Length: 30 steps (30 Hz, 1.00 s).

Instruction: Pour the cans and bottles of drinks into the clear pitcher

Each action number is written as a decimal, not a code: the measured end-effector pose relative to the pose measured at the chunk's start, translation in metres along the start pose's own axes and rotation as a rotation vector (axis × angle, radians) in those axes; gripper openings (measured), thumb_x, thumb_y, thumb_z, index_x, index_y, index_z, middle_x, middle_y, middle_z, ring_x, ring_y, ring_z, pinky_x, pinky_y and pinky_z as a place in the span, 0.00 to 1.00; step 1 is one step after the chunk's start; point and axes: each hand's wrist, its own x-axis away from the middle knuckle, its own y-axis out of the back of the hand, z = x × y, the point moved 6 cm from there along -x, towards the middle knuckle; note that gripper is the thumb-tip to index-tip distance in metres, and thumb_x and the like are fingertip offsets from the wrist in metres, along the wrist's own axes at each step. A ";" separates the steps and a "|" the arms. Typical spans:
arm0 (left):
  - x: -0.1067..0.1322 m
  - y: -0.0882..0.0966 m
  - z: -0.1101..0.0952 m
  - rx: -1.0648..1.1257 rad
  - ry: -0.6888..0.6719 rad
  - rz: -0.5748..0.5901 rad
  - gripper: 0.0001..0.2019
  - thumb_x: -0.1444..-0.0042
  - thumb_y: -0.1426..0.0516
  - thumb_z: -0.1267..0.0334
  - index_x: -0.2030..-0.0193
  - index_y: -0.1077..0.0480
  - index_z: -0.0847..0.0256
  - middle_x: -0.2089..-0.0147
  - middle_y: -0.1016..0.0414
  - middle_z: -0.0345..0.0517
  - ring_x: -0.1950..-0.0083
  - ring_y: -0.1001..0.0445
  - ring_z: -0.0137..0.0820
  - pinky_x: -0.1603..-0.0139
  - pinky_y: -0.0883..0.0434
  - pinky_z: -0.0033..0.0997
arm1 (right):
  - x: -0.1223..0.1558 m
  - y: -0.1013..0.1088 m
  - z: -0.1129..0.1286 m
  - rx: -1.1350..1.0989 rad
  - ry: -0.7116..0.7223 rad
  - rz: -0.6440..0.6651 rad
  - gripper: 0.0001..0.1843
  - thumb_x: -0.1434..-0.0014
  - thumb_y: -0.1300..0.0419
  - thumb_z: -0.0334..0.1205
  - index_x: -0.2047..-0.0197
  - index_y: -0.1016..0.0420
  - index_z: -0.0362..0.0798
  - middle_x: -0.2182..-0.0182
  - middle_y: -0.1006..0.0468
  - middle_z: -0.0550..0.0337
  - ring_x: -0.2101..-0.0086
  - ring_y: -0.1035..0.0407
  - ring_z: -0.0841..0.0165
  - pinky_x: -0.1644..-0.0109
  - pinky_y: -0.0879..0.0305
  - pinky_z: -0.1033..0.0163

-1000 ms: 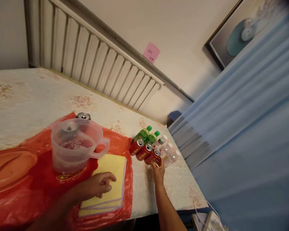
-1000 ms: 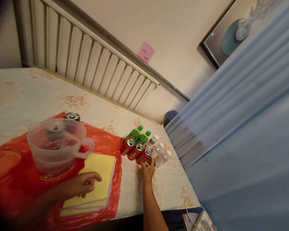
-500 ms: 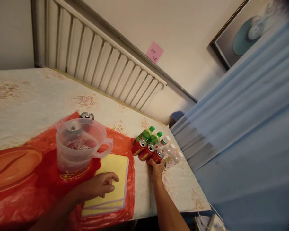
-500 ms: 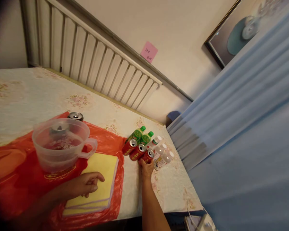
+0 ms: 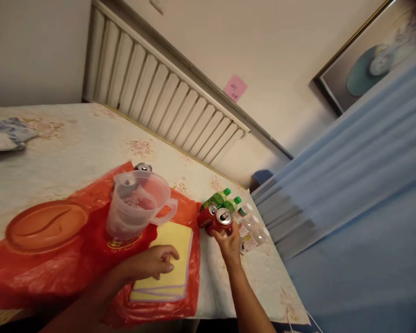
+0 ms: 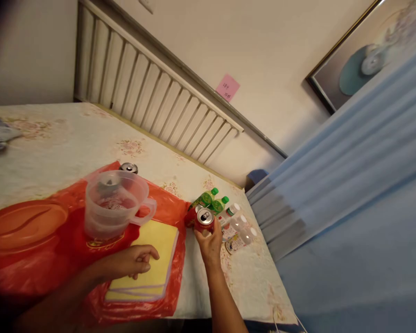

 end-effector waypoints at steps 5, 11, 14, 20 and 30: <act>0.011 0.003 -0.014 -0.029 -0.025 -0.049 0.21 0.52 0.43 0.59 0.50 0.31 0.59 0.60 0.33 0.43 0.63 0.33 0.32 0.67 0.31 0.28 | -0.029 -0.022 0.069 0.107 0.281 0.041 0.27 0.54 0.34 0.39 0.49 0.28 0.45 0.54 0.23 0.51 0.53 0.30 0.57 0.45 0.34 0.50; 0.013 0.003 -0.013 0.008 0.003 -0.051 0.22 0.55 0.41 0.61 0.51 0.30 0.61 0.64 0.37 0.40 0.65 0.33 0.30 0.68 0.31 0.27 | -0.048 -0.055 0.129 0.187 0.577 0.145 0.30 0.53 0.37 0.32 0.44 0.30 0.48 0.51 0.26 0.51 0.51 0.32 0.57 0.44 0.34 0.49; 0.012 0.004 -0.009 0.037 0.000 -0.062 0.22 0.55 0.41 0.62 0.51 0.29 0.61 0.64 0.37 0.40 0.66 0.33 0.30 0.69 0.31 0.26 | -0.051 -0.071 0.150 0.202 0.693 0.198 0.32 0.51 0.37 0.31 0.41 0.34 0.46 0.48 0.29 0.47 0.48 0.34 0.56 0.41 0.36 0.48; 0.012 0.007 0.000 0.045 -0.015 -0.084 0.22 0.55 0.41 0.62 0.51 0.29 0.62 0.65 0.37 0.39 0.68 0.34 0.27 0.70 0.31 0.26 | -0.051 -0.092 0.181 0.268 0.902 0.263 0.34 0.45 0.38 0.32 0.36 0.38 0.47 0.46 0.32 0.45 0.47 0.35 0.55 0.42 0.35 0.47; 0.018 0.008 -0.007 0.065 -0.006 -0.086 0.22 0.57 0.40 0.62 0.53 0.29 0.61 0.66 0.36 0.38 0.67 0.34 0.29 0.70 0.31 0.26 | -0.051 -0.105 0.209 0.435 1.146 0.219 0.30 0.43 0.42 0.26 0.37 0.36 0.48 0.47 0.31 0.45 0.47 0.36 0.54 0.42 0.36 0.43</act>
